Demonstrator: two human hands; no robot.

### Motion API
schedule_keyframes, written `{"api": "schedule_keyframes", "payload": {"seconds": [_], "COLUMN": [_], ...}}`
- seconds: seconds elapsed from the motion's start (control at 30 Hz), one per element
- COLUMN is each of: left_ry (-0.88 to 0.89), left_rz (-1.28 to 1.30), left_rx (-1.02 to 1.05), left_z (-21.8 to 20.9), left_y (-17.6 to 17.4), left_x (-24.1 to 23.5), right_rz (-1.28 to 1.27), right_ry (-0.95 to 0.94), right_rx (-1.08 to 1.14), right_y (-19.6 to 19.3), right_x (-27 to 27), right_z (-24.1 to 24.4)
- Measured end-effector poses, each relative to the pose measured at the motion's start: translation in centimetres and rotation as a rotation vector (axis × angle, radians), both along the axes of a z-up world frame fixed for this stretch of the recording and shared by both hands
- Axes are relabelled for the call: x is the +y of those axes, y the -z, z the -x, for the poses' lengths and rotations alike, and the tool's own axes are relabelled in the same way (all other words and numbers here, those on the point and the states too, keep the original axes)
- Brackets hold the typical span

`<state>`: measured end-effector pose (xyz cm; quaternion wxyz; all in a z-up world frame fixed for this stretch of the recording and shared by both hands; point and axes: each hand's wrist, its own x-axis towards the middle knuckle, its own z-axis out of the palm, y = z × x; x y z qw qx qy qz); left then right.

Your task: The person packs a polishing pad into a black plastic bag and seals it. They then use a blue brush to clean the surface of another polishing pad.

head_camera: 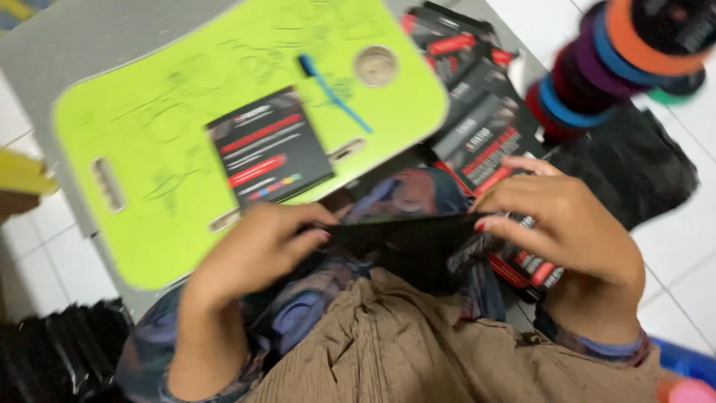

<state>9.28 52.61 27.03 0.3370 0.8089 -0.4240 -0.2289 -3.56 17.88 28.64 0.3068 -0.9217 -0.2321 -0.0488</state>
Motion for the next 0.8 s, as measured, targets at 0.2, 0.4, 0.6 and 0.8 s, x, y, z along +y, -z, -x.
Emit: {"api": "schedule_keyframes", "payload": {"seconds": [0.2,0.4,0.6,0.8], "left_ry": [-0.908,-0.862,-1.341,-1.107], "left_rz": [0.835,1.055,0.928,0.831], "left_rx": [0.221,0.646,0.154,-0.092], "left_z": [-0.9,-2.0,-4.3,-4.1], "left_y": [0.4,7.8,9.8,9.7], "left_x": [13.5,18.4,18.6,15.6], "right_rz": [-0.229,-0.822,-0.713,-0.926], "right_ry": [0.166,0.235,0.281,0.256], "right_rx": [0.223,0.35,0.41,0.332], "right_y": [2.1,9.2,10.6,13.0], "right_x": [7.2,16.9,20.3,21.1], "right_z": [-10.0,-21.1,-22.7,-24.9]}}
